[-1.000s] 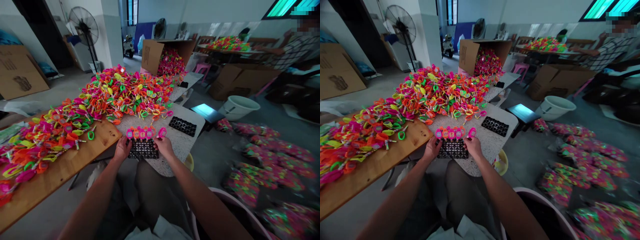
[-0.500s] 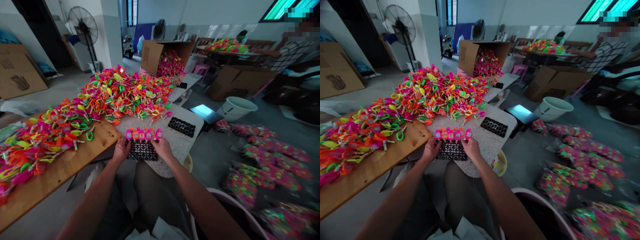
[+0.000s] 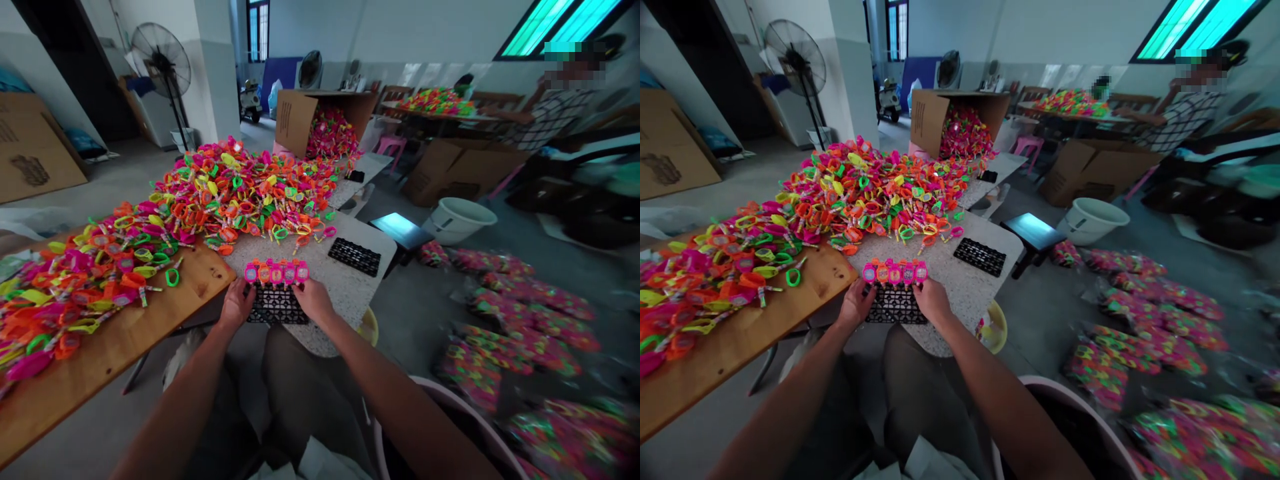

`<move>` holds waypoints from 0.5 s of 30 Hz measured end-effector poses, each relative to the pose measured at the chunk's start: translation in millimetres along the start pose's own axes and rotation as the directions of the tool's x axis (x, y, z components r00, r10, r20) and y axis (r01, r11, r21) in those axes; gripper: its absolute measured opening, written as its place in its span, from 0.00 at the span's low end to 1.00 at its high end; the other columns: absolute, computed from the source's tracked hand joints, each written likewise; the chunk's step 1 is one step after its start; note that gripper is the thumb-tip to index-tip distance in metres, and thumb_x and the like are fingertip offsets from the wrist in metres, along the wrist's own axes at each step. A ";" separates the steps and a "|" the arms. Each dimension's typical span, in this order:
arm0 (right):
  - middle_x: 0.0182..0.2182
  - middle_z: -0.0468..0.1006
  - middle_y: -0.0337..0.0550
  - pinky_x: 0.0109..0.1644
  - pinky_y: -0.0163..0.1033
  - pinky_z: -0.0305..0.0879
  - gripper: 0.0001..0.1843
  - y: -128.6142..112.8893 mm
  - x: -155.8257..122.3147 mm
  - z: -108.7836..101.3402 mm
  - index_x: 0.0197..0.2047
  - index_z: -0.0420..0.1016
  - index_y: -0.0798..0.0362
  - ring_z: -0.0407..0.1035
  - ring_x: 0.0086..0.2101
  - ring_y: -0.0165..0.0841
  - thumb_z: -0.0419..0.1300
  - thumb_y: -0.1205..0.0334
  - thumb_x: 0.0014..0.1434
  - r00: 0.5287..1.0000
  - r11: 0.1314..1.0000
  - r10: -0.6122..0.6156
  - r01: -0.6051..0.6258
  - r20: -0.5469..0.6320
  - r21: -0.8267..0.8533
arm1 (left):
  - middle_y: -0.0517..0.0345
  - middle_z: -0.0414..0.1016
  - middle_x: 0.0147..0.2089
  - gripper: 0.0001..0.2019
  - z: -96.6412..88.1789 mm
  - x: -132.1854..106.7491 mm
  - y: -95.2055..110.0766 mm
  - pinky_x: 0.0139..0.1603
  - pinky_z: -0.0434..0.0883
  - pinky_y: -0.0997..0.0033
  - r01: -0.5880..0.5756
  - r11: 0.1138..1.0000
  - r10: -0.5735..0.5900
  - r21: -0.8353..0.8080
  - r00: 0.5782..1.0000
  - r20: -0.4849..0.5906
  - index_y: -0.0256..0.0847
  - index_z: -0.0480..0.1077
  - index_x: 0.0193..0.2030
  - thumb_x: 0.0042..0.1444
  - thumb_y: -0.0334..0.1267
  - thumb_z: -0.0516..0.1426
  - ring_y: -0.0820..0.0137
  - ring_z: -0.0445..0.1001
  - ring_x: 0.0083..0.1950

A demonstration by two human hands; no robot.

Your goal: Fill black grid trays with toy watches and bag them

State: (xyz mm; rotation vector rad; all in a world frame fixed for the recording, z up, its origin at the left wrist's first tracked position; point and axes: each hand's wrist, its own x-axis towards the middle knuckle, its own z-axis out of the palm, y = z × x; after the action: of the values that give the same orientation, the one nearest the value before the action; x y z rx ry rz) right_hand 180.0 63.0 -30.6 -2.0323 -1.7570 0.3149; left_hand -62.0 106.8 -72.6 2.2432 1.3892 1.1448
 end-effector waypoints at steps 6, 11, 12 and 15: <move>0.38 0.84 0.51 0.42 0.35 0.64 0.11 -5.6 -6.0 2.6 0.40 0.81 0.55 0.77 0.39 0.37 0.60 0.58 0.66 0.999 0.999 0.029 -0.030 -0.014 -0.014 | 0.51 0.76 0.40 0.05 -0.4 -0.7 0.2 0.49 0.73 0.59 -0.005 1.000 0.005 -0.007 1.000 -0.007 0.42 0.71 0.42 0.64 0.37 0.55 0.60 0.74 0.45; 0.28 0.82 0.42 0.33 0.32 0.65 0.07 13.9 3.7 -13.1 0.34 0.79 0.53 0.75 0.29 0.32 0.59 0.64 0.61 0.960 0.956 0.019 -0.100 0.280 0.277 | 0.51 0.77 0.42 0.05 -3.2 -1.3 0.3 0.51 0.74 0.60 -0.001 0.999 0.001 -0.044 1.000 -0.001 0.42 0.72 0.44 0.64 0.36 0.55 0.60 0.75 0.47; 0.27 0.81 0.41 0.30 0.31 0.64 0.07 20.7 11.0 -17.9 0.35 0.78 0.53 0.74 0.26 0.30 0.59 0.66 0.60 0.928 0.920 0.008 -0.153 0.374 0.361 | 0.51 0.77 0.43 0.06 -3.8 -1.4 0.1 0.52 0.74 0.60 0.002 0.998 -0.001 -0.055 1.000 0.004 0.43 0.72 0.45 0.64 0.36 0.55 0.60 0.76 0.48; 0.27 0.81 0.39 0.25 0.30 0.63 0.09 34.7 46.5 -28.1 0.39 0.78 0.54 0.71 0.21 0.28 0.55 0.68 0.61 0.902 0.852 0.061 -0.270 0.428 0.449 | 0.50 0.78 0.45 0.08 -5.4 -1.7 -0.4 0.54 0.74 0.59 0.015 0.997 -0.014 -0.073 1.000 0.016 0.43 0.72 0.47 0.64 0.36 0.55 0.60 0.76 0.50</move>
State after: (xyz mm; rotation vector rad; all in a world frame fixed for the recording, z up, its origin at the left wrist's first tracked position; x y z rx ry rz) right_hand 230.9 100.2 -16.9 -1.8117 -1.4851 1.1917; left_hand -66.6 104.7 -70.1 2.1842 1.3333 1.1515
